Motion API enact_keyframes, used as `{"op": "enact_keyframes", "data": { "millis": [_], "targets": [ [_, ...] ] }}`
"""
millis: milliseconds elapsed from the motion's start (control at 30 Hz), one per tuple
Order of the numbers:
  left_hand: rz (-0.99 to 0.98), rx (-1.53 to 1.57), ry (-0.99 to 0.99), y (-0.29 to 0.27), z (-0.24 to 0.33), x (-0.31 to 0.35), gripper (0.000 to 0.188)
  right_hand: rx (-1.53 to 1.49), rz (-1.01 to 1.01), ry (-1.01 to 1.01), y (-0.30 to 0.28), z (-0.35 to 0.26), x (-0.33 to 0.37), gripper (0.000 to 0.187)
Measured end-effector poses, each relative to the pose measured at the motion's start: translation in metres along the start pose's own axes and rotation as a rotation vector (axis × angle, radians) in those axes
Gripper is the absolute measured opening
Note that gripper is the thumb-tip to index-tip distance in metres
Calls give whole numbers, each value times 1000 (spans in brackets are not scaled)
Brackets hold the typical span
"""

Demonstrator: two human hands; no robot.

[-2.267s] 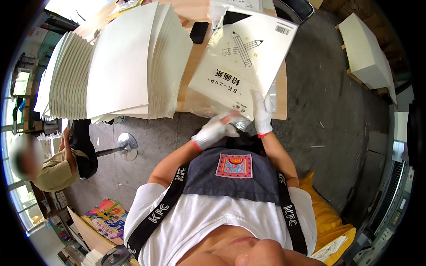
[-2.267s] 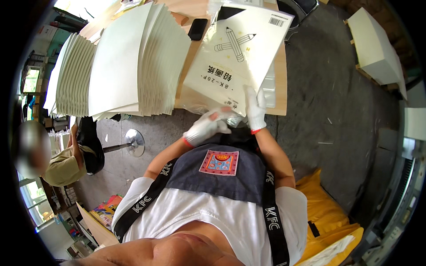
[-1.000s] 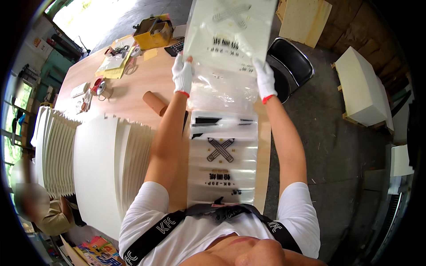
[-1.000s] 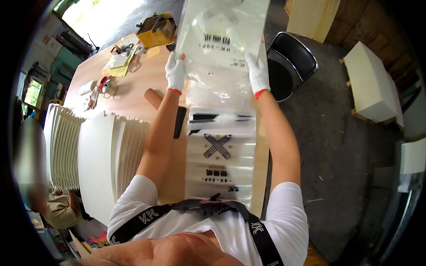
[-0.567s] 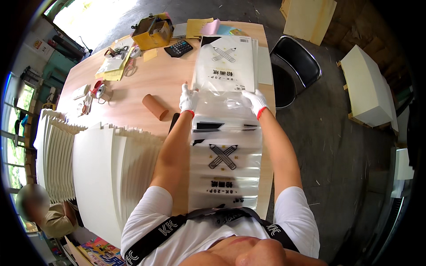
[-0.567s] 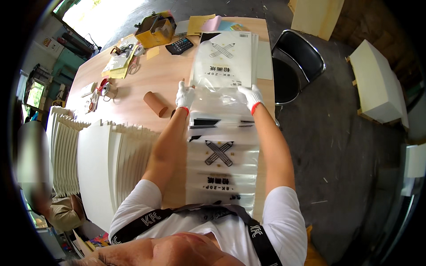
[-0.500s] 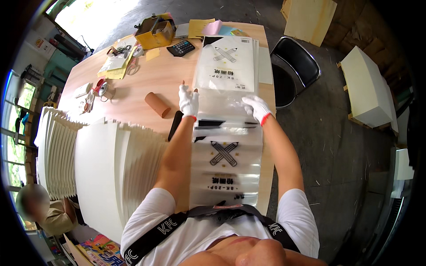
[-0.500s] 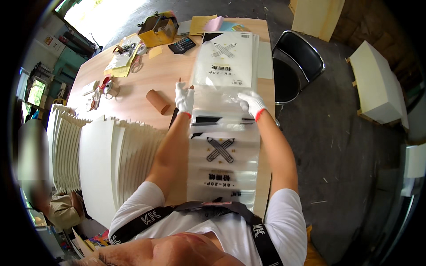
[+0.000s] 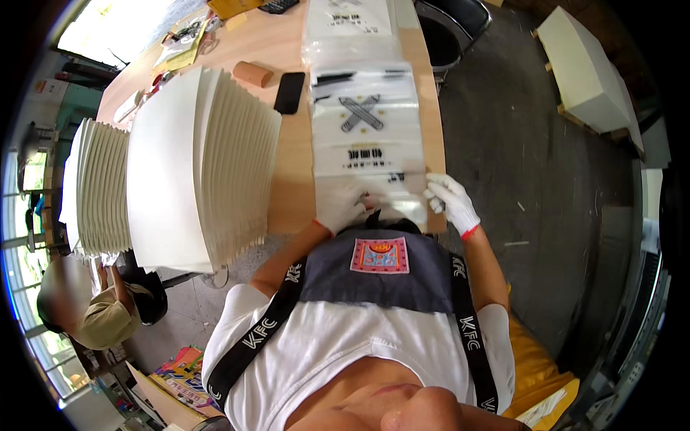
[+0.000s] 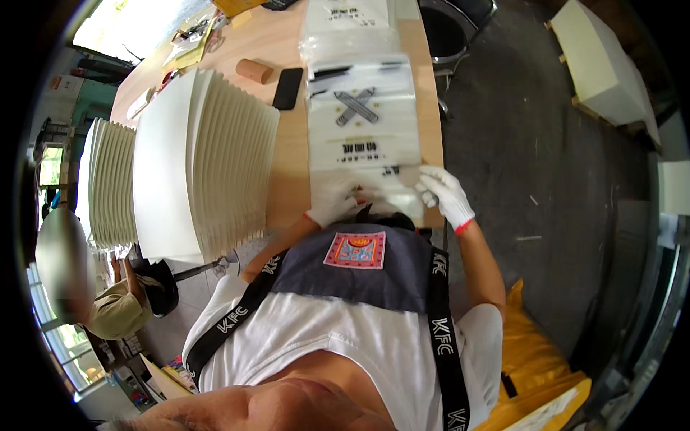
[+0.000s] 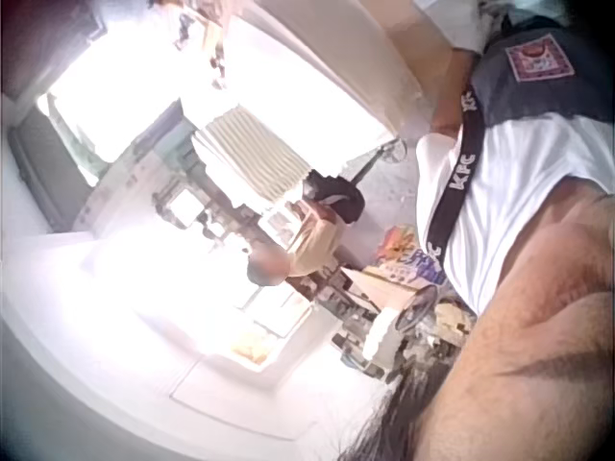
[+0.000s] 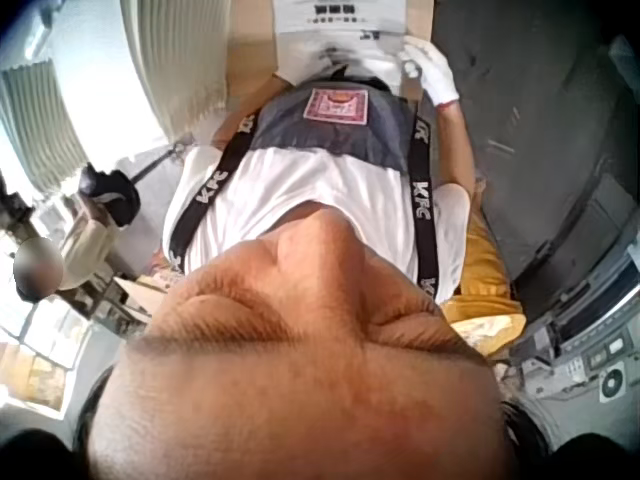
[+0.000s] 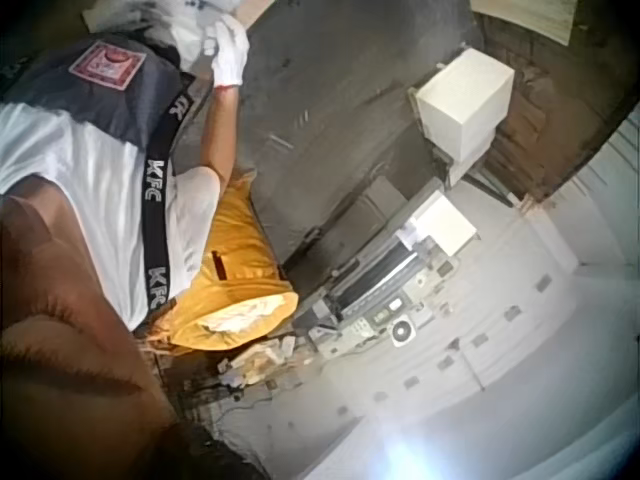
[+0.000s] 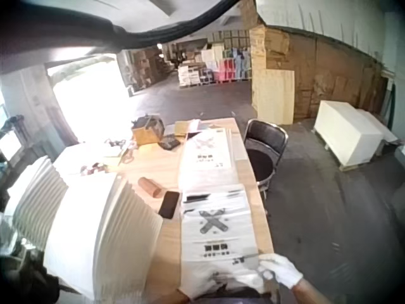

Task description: The person repeatedly picks up stacks of white paper sheets from a table, places them into clear plastic packaging, and stacks the sealed packages. The process is continuous and repetitive, with the person handling the paper and packaging materials by hand.

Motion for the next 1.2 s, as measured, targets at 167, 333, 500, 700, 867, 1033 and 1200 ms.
{"op": "enact_keyframes", "data": {
  "millis": [167,333,500,700,867,1033,1200],
  "targets": [
    [-135,-250,106,18,-3,-3,24,-22,-6,-11,26,26,40,35],
    [-308,-261,-188,22,-14,-16,35,-72,-24,32,47,56,68,35],
    [-294,-171,-343,7,-11,-21,31,-33,-135,105,87,62,70,34],
    [-203,-45,-196,-16,23,-24,34,315,141,-95,131,20,17,48],
    [343,224,-76,-59,49,-59,23,588,296,-231,111,24,-6,57],
    [189,1084,-65,-96,91,-70,25,684,151,46,95,42,26,54],
    [-48,499,-173,-87,110,-68,22,919,297,-529,144,-58,56,39]
  ]
}}
Point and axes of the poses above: each hand's wrist, its own x-axis away from the middle knuckle, its own y-axis out of the palm, z = x × y, the point moved 3 cm from there along -x, towards the middle knuckle, and after that the axes turned 8 degrees about x, right-handed, at the moved point
